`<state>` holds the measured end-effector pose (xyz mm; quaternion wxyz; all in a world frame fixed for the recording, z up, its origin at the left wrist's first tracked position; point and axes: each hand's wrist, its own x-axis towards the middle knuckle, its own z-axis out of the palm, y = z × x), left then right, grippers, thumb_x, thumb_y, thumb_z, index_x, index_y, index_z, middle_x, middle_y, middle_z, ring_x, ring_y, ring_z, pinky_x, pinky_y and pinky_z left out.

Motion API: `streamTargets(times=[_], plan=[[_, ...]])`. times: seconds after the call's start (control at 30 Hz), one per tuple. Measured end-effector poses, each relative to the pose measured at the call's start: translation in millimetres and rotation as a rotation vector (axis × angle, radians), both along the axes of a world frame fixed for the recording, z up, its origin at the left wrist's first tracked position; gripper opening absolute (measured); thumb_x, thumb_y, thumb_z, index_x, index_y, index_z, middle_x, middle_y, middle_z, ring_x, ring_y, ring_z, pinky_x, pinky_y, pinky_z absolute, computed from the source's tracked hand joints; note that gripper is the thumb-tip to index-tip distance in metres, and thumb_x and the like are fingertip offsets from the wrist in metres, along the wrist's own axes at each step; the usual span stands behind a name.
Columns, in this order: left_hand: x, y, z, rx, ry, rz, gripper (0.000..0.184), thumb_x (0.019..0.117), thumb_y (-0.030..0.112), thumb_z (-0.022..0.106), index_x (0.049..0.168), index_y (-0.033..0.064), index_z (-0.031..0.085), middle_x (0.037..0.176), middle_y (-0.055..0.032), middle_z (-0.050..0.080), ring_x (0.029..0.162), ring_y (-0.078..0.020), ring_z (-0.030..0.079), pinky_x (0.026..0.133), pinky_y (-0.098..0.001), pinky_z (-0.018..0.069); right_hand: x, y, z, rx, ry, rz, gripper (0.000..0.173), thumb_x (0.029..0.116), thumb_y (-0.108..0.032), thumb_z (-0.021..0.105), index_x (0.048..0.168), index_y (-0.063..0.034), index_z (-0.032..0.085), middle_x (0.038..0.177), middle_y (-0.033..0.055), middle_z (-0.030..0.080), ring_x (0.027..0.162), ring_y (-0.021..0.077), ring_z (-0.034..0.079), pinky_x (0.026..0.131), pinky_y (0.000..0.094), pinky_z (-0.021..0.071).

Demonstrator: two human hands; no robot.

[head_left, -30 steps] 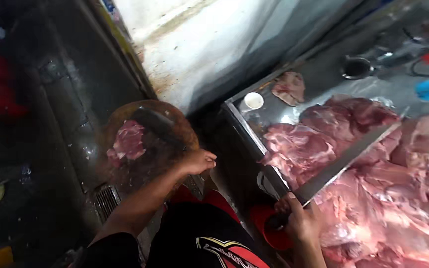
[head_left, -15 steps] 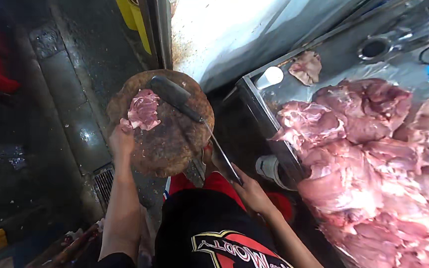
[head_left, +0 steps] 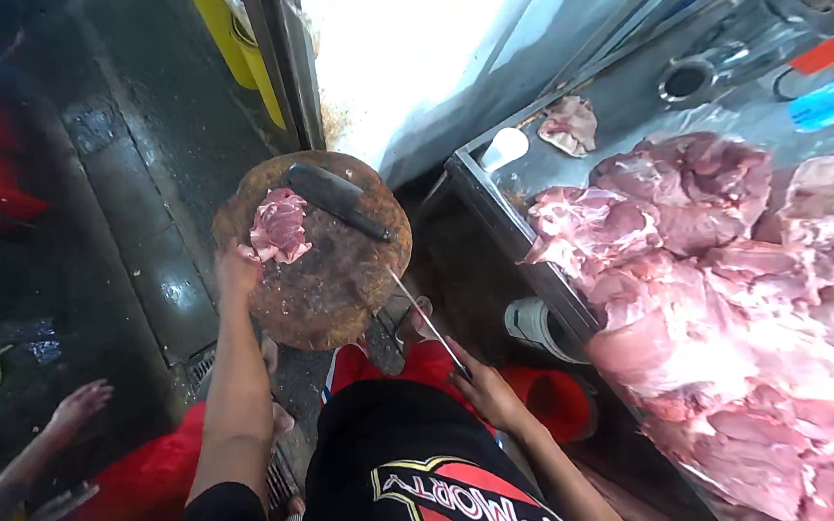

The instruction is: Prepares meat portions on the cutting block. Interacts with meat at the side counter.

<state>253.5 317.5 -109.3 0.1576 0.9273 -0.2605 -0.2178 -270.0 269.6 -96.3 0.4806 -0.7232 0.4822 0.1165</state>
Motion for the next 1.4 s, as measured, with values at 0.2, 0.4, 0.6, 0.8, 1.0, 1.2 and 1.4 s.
streamTargets(times=[0.2, 0.4, 0.6, 0.8, 1.0, 1.2, 1.4], plan=[[-41, -13, 4, -0.184, -0.172, 0.003, 0.050, 0.0934, 0.014, 0.068, 0.142, 0.0066, 0.058, 0.143, -0.0244, 0.054, 0.123, -0.0425, 0.059, 0.100, -0.0619, 0.0509, -23, 9, -4, -0.045, 0.036, -0.138, 0.064, 0.1051, -0.022, 0.056, 0.164, -0.0270, 0.031, 0.118, 0.0104, 0.073, 0.097, 0.0269, 0.072, 0.092, 0.0556, 0.0567], [-37, -43, -16, -0.135, -0.301, -0.260, 0.060, 0.0889, 0.011, 0.069, 0.146, 0.0228, 0.058, 0.154, -0.0136, 0.047, 0.135, -0.0428, 0.048, 0.105, -0.0656, 0.0436, -44, 38, -16, -0.001, 0.039, -0.198, 0.065, 0.1035, -0.022, 0.057, 0.163, -0.0264, 0.032, 0.109, 0.0086, 0.074, 0.090, 0.0249, 0.072, 0.087, 0.0537, 0.0586], [8, -54, 8, -0.136, -0.143, -0.305, 0.038, 0.1091, 0.025, 0.044, 0.129, 0.0018, 0.066, 0.127, -0.0228, 0.067, 0.126, -0.0404, 0.060, 0.110, -0.0613, 0.0437, -55, 34, -19, 0.001, -0.045, -0.128, 0.064, 0.1030, -0.023, 0.059, 0.163, -0.0246, 0.035, 0.112, 0.0142, 0.073, 0.097, 0.0292, 0.071, 0.094, 0.0562, 0.0554], [9, -57, 40, -0.204, -0.039, -0.139, 0.038, 0.1088, 0.030, 0.044, 0.126, 0.0063, 0.069, 0.123, -0.0232, 0.068, 0.119, -0.0410, 0.064, 0.102, -0.0674, 0.0465, -85, 9, 8, -0.071, -0.033, -0.082, 0.065, 0.1043, -0.025, 0.058, 0.164, -0.0293, 0.032, 0.110, 0.0117, 0.074, 0.092, 0.0274, 0.071, 0.090, 0.0550, 0.0568], [-23, -52, 60, -0.277, -0.047, -0.048, 0.041, 0.1121, 0.028, 0.037, 0.133, 0.0031, 0.061, 0.132, -0.0263, 0.063, 0.126, -0.0435, 0.059, 0.106, -0.0662, 0.0442, -128, 26, -12, -0.045, -0.191, -0.398, 0.062, 0.1012, -0.019, 0.060, 0.159, -0.0163, 0.040, 0.100, 0.0034, 0.076, 0.072, 0.0167, 0.069, 0.070, 0.0403, 0.0603], [-37, -65, 131, -0.352, -0.128, -0.100, 0.044, 0.1127, 0.030, 0.035, 0.138, 0.0015, 0.056, 0.134, -0.0261, 0.061, 0.127, -0.0396, 0.059, 0.108, -0.0619, 0.0443, -157, 71, -44, 0.109, -0.178, -0.420, 0.062, 0.1022, -0.017, 0.057, 0.161, -0.0154, 0.036, 0.105, 0.0060, 0.075, 0.070, 0.0194, 0.068, 0.068, 0.0425, 0.0592], [-47, -65, 214, -0.416, -0.042, -0.375, 0.038, 0.1130, 0.026, 0.034, 0.130, 0.0037, 0.059, 0.115, -0.0199, 0.066, 0.099, -0.0278, 0.066, 0.087, -0.0506, 0.0545, -148, 104, -57, 0.238, -0.203, -0.373, 0.053, 0.1013, -0.021, 0.059, 0.152, -0.0105, 0.046, 0.098, 0.0069, 0.074, 0.067, 0.0187, 0.068, 0.065, 0.0402, 0.0600]])
